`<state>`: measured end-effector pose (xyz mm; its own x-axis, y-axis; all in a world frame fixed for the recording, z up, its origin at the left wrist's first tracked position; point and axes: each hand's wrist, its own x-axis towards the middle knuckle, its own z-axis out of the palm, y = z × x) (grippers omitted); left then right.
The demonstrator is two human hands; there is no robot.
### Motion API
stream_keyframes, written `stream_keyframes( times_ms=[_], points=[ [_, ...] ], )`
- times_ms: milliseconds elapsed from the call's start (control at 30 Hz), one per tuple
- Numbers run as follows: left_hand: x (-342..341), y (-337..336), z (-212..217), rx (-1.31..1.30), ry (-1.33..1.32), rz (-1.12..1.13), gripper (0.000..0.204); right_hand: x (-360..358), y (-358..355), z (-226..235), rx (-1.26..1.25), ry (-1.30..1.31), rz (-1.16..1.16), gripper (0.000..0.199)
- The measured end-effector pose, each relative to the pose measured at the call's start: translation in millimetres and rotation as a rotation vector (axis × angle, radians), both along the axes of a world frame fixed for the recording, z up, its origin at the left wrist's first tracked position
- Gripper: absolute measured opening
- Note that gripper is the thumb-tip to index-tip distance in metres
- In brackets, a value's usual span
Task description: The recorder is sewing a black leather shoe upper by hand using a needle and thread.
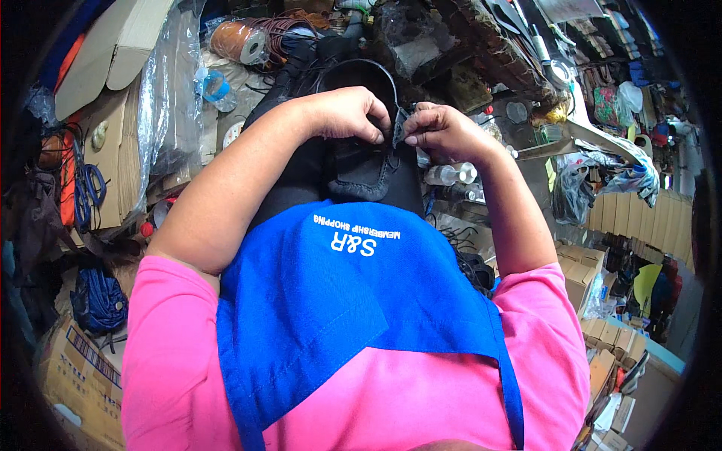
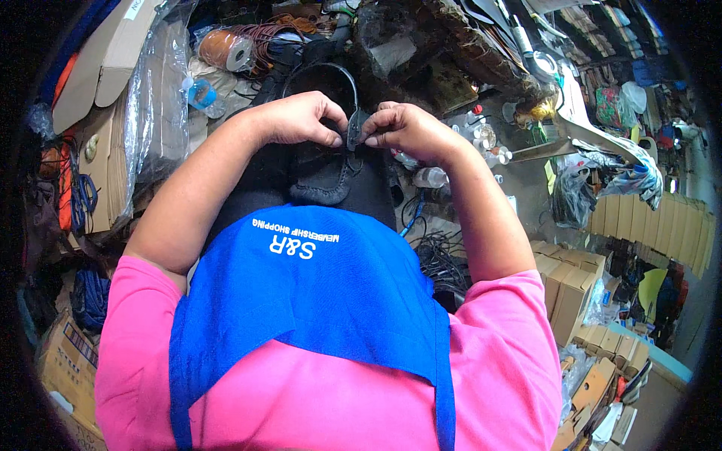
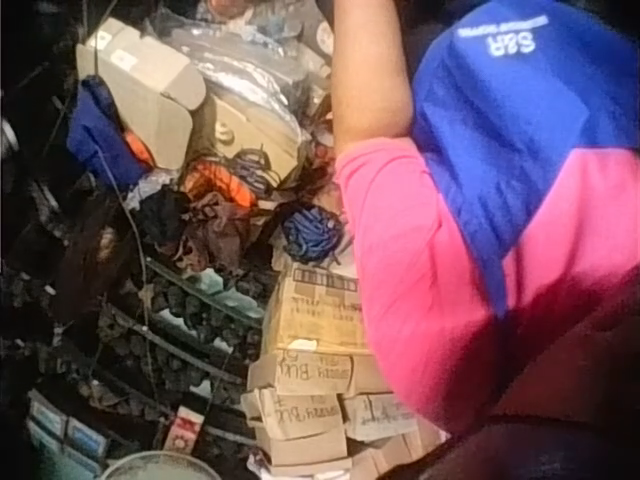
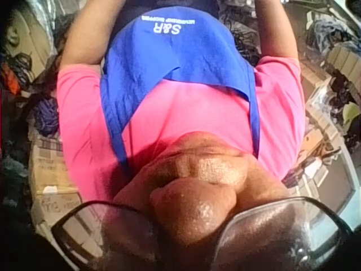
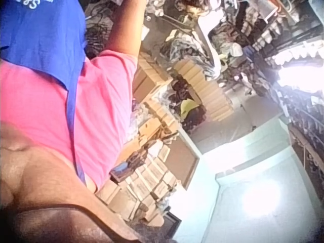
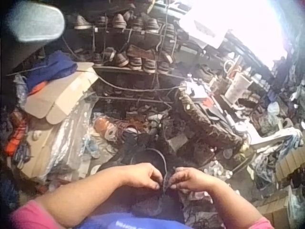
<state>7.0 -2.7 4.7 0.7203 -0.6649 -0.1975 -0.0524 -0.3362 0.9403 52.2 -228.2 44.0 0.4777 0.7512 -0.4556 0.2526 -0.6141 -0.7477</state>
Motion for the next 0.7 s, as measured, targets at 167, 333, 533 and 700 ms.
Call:
stream_keyframes(
  times_ms=[167, 333, 533, 700],
  points=[
    [7, -4, -1, 0.002, 0.066, -0.036, 0.023, 1, -5, 7, 0.044, -0.135, 0.076, 0.013],
    [10, -8, -1, 0.011, 0.083, -0.047, 0.024, -2, -15, -1, 0.146, 0.039, -0.066, 0.010],
    [10, -11, 4, 0.045, 0.077, -0.036, 0.024, -8, -23, -10, 0.097, 0.333, -0.293, 0.017],
    [12, -7, -2, -0.001, 0.025, -0.097, 0.027, -10, -33, -23, 0.197, 0.413, -0.306, 0.019]
  ],
)
